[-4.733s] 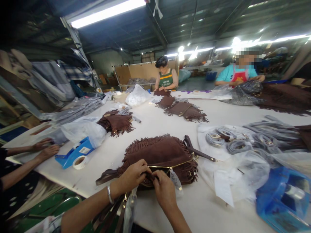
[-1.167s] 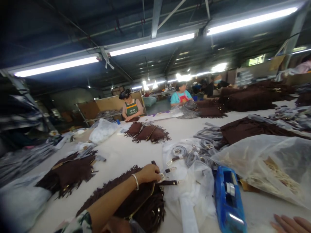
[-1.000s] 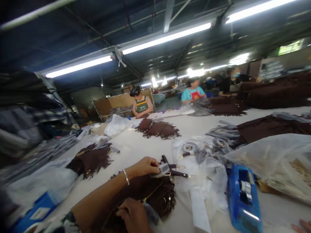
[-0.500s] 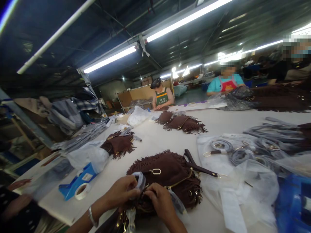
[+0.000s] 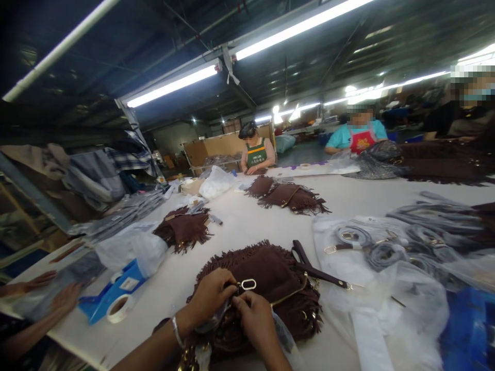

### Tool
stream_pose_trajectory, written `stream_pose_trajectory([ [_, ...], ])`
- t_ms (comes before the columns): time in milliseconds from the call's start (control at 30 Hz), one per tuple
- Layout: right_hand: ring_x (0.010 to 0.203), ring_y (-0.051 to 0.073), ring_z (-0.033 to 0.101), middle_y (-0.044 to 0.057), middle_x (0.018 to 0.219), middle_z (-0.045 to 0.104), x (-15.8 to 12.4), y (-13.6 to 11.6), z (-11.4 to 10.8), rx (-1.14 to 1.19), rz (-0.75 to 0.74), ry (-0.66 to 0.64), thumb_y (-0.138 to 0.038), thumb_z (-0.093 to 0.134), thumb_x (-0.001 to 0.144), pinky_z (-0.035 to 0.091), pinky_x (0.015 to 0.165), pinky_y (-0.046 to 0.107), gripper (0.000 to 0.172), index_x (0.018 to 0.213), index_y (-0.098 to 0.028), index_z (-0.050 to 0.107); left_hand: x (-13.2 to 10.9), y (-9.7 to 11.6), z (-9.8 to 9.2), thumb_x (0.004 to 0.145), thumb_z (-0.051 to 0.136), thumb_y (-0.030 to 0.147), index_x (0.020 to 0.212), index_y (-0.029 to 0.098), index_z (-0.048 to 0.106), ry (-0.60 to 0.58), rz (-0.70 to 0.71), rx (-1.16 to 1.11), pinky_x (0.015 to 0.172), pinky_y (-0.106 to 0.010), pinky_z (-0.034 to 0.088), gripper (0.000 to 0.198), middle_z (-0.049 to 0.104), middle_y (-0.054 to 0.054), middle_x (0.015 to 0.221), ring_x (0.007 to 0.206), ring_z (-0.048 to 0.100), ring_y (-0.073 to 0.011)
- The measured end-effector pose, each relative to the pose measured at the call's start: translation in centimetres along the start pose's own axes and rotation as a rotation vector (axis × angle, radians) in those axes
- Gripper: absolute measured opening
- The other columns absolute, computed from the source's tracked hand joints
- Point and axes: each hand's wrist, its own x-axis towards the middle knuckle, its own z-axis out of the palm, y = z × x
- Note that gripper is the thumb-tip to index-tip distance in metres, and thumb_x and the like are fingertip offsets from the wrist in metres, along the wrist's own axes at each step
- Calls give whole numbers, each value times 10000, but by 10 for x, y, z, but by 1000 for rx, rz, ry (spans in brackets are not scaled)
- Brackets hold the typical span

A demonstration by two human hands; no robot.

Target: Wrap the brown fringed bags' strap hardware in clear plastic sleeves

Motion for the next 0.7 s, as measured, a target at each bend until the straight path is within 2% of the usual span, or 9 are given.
stream_pose_trajectory([
  [133,400,108,446,-39,466,485,5,1,-1,42,48,-43,-452,537,787,314,402,210,321,596,-195,538,-17,2,-6,848,568,165,808,198,583,67,65,55,790,-318,393,54,608,-20,883,888,516,-196],
  [300,455,119,488,-20,499,536,4,0,-4,-42,-24,-60,-375,542,789,332,443,214,269,601,-185,577,-23,3,-5,884,541,173,793,194,536,110,77,143,779,-343,392,93,572,-33,883,883,494,-214],
  [567,605,155,565,5,604,629,6,0,-5,-146,-121,-34,-323,540,809,362,549,232,257,614,-182,629,-26,5,-4,907,501,189,834,188,566,12,197,310,795,-386,383,97,583,-55,909,896,486,-241],
  [700,667,175,604,13,662,671,3,1,-5,-157,-144,-25,-353,531,837,386,619,249,272,653,-190,647,-31,4,-6,926,480,240,890,212,634,-21,139,124,816,-353,387,160,616,-37,905,902,510,-214],
])
